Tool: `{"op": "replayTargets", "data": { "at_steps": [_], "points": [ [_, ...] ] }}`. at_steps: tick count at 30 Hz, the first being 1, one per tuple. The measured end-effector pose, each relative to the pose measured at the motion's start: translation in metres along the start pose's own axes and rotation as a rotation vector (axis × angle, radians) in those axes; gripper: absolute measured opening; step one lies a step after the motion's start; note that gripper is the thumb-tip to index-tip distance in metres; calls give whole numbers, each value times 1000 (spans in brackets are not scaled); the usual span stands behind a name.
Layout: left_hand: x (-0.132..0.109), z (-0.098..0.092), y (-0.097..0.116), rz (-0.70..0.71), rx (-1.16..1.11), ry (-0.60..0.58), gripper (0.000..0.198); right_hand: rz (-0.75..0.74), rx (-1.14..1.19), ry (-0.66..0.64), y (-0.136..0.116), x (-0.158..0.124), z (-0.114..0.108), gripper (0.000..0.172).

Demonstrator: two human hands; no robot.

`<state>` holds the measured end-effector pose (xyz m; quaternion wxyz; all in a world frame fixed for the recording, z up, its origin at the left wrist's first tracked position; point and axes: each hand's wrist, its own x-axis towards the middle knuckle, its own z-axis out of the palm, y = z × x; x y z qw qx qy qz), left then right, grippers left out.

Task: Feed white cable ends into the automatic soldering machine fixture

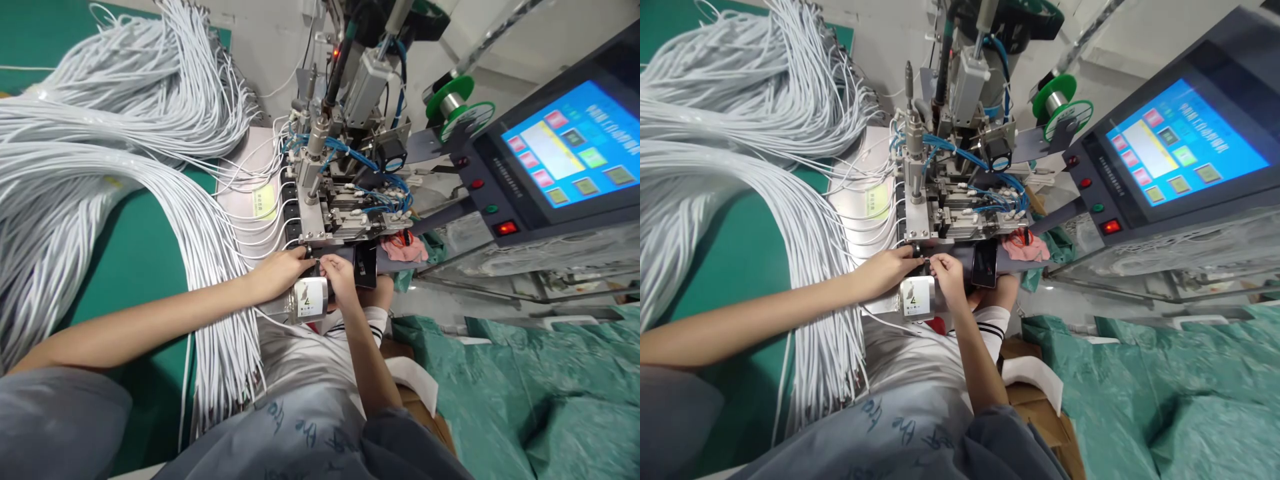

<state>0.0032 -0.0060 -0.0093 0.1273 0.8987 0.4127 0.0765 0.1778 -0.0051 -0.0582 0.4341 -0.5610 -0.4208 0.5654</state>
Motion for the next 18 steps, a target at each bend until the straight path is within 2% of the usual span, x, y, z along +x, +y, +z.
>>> {"op": "replayTargets", "data": {
  "at_steps": [9,15,18],
  "points": [
    [0,-5,2,3,68,-60,32,-30,-22,-17,-4,-1,-1,11],
    [1,-6,2,-13,79,-85,35,56,-23,-63,-4,3,-3,15],
    [1,-5,2,-13,94,-89,37,53,-15,-70,-3,4,-3,16]
  ]
}}
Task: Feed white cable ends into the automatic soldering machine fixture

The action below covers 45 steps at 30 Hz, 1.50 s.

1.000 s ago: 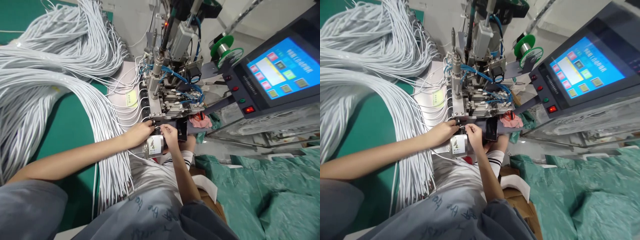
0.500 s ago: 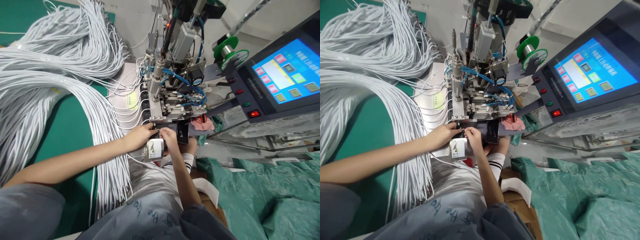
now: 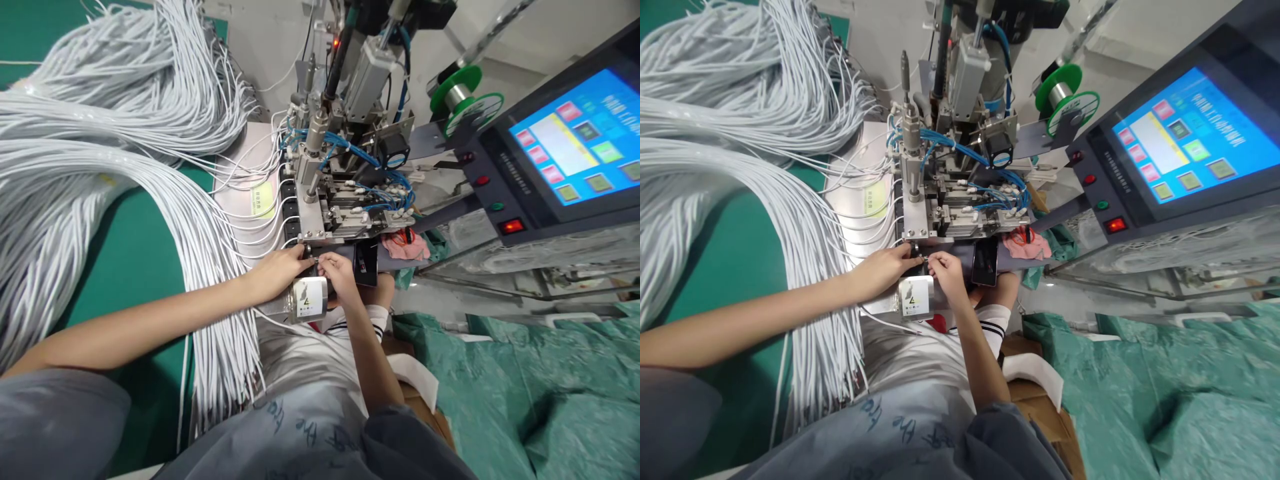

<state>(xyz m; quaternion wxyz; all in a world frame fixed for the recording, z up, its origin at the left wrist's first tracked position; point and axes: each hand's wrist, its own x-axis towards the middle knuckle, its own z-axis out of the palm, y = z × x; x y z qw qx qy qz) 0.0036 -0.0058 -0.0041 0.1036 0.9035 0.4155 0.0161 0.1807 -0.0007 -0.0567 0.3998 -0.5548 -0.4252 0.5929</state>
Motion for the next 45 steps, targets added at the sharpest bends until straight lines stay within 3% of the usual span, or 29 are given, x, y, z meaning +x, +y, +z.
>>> {"op": "replayTargets", "data": {
  "at_steps": [7,13,17,23,27,30,34,37,40,42,45],
  "points": [
    [-1,2,1,16,49,2,39,-97,-27,29,5,3,3,17],
    [-2,-4,5,23,92,5,41,-153,-88,-78,15,7,3,31],
    [-7,-17,11,-3,158,-55,25,-237,-131,-69,20,9,4,34],
    [-12,-26,15,-88,219,-90,20,-342,-291,72,6,0,3,33],
    [-10,-23,7,-182,241,-41,27,-433,-502,249,-11,-44,6,28],
    [-8,-21,1,-263,250,1,34,-463,-830,14,-16,-91,25,24],
    [-8,-23,0,-274,218,15,28,-350,-1230,-285,-12,-131,60,19],
    [-10,-28,7,-176,148,88,30,-316,-1331,-368,-10,-136,67,18],
    [-16,-31,19,100,-93,179,32,-389,-1198,-374,-17,-130,53,23],
    [-19,-30,25,245,-343,208,32,-425,-1071,-319,-27,-121,36,22],
    [-19,-24,28,289,-649,268,34,-440,-854,-193,-43,-106,10,15]
  ]
}}
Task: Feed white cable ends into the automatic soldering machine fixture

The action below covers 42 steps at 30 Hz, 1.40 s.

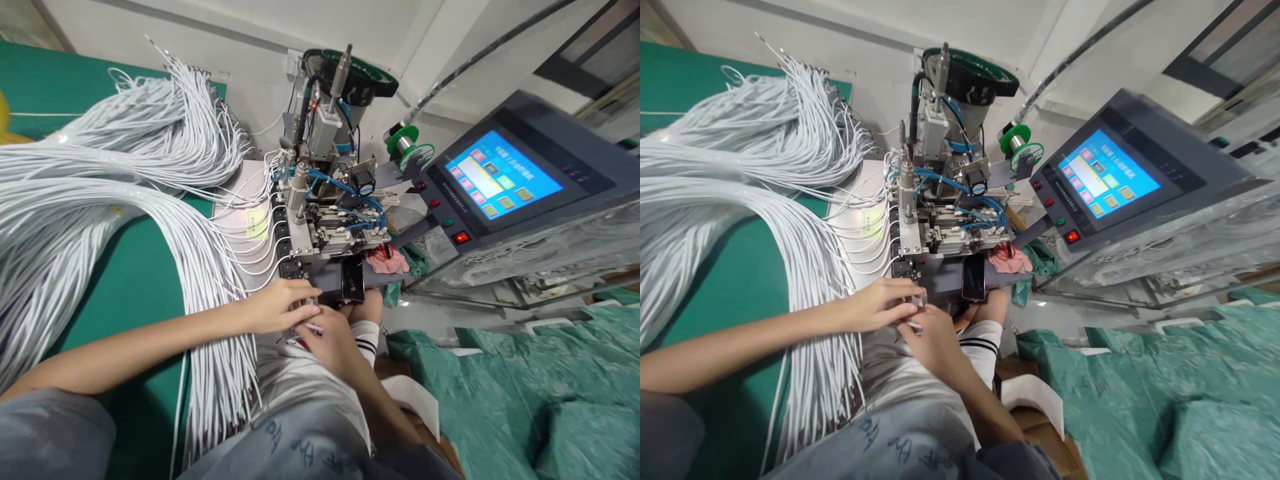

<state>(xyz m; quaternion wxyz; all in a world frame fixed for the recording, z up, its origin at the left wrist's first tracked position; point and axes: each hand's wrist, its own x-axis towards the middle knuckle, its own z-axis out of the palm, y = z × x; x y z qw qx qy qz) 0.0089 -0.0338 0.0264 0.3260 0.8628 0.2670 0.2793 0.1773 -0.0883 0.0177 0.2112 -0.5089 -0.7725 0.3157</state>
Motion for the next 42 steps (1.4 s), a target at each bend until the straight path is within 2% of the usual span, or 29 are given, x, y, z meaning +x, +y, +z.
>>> {"op": "replayTargets", "data": {
  "at_steps": [4,7,12,17,20,23,28,33,39,42],
  "points": [
    [1,4,-10,1,-204,131,32,125,446,196,12,12,-19,10],
    [2,5,-15,53,-298,116,25,181,750,295,14,16,-17,15],
    [1,6,-16,34,-337,169,22,113,927,357,13,18,-4,12],
    [1,8,-16,20,-391,141,21,41,883,429,10,23,4,3],
    [2,7,-14,4,-428,137,23,3,793,479,8,24,3,4],
    [2,6,-11,-47,-456,142,26,12,729,444,9,24,-1,8],
    [1,8,-14,-192,-505,42,33,31,610,384,13,26,-9,12],
    [0,8,-18,-111,-375,36,31,83,466,350,16,28,-15,16],
    [-1,12,-17,-112,-467,75,29,165,573,462,10,27,1,21],
    [-1,13,-17,-90,-392,114,27,141,521,540,5,26,7,23]
  ]
}}
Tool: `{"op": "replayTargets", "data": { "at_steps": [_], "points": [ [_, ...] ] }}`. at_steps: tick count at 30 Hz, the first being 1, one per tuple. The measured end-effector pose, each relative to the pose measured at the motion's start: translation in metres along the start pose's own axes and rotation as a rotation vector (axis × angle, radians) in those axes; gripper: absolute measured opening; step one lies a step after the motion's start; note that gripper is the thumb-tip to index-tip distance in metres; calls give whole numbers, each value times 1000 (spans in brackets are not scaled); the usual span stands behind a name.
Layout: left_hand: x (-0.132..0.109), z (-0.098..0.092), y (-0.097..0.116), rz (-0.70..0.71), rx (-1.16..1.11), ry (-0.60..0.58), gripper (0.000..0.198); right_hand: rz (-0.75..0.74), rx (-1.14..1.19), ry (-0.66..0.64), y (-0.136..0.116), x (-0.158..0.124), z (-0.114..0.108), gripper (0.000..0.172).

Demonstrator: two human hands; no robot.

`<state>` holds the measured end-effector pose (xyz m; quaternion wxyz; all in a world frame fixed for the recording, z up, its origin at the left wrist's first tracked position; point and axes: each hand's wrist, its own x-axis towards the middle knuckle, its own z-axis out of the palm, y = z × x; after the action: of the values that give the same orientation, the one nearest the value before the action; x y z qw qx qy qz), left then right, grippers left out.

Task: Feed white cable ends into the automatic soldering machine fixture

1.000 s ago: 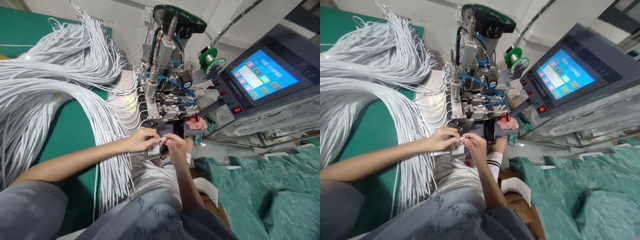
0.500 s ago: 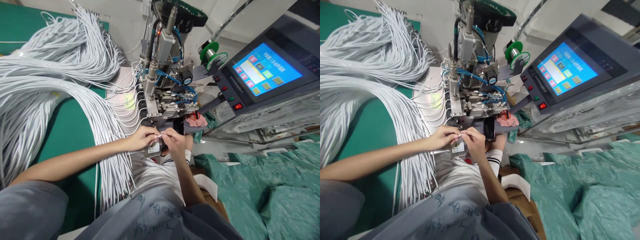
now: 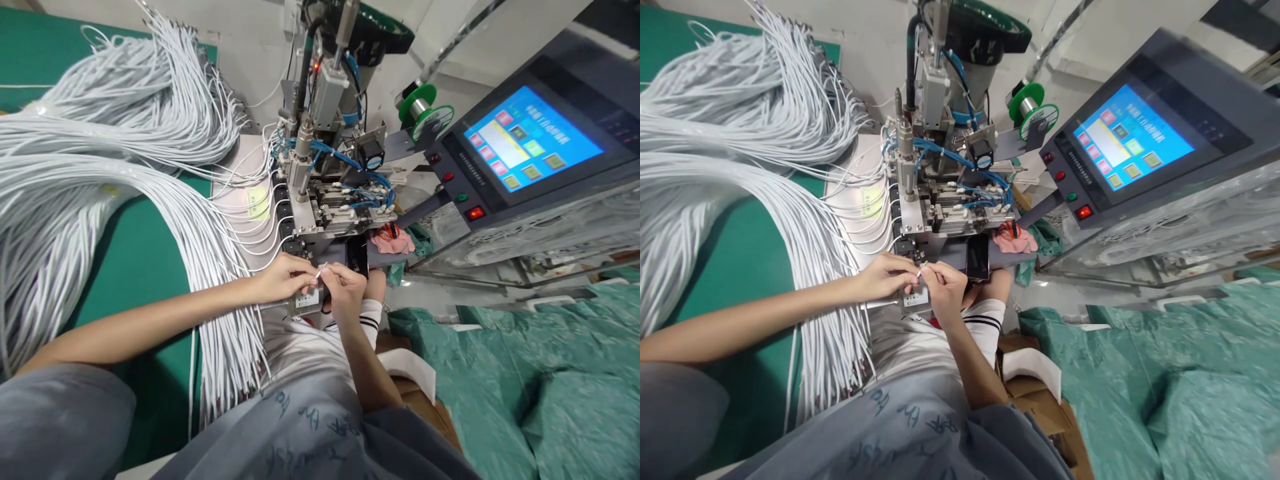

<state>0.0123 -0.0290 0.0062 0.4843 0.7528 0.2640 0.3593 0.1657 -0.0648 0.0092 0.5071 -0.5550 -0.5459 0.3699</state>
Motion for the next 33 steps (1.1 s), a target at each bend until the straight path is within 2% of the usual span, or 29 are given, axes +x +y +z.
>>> {"op": "replayTargets", "data": {
  "at_steps": [3,6,8,11,14,16,22,24,27,33],
  "points": [
    [0,-4,2,66,251,5,27,-131,-210,18,-5,3,-4,25],
    [-1,-9,4,105,514,-75,29,-204,-334,-99,-8,10,-11,28],
    [-2,-9,4,98,571,-91,29,-216,-323,-130,-6,13,-12,30],
    [-1,-7,2,66,485,-40,29,-210,-248,-50,1,13,-6,30],
    [2,-5,2,32,394,-63,30,-165,-182,52,12,10,3,28],
    [5,-6,2,9,421,-117,29,-116,-168,78,22,11,6,28],
    [9,-18,-8,-145,845,-219,30,66,-28,-45,64,35,3,22],
    [9,-18,-13,-171,922,-251,32,148,7,-99,73,42,3,23],
    [10,-18,-18,-184,945,-275,32,234,60,-141,79,46,5,24],
    [9,-20,-17,-143,904,-273,31,243,87,-141,77,46,10,22]
  ]
}}
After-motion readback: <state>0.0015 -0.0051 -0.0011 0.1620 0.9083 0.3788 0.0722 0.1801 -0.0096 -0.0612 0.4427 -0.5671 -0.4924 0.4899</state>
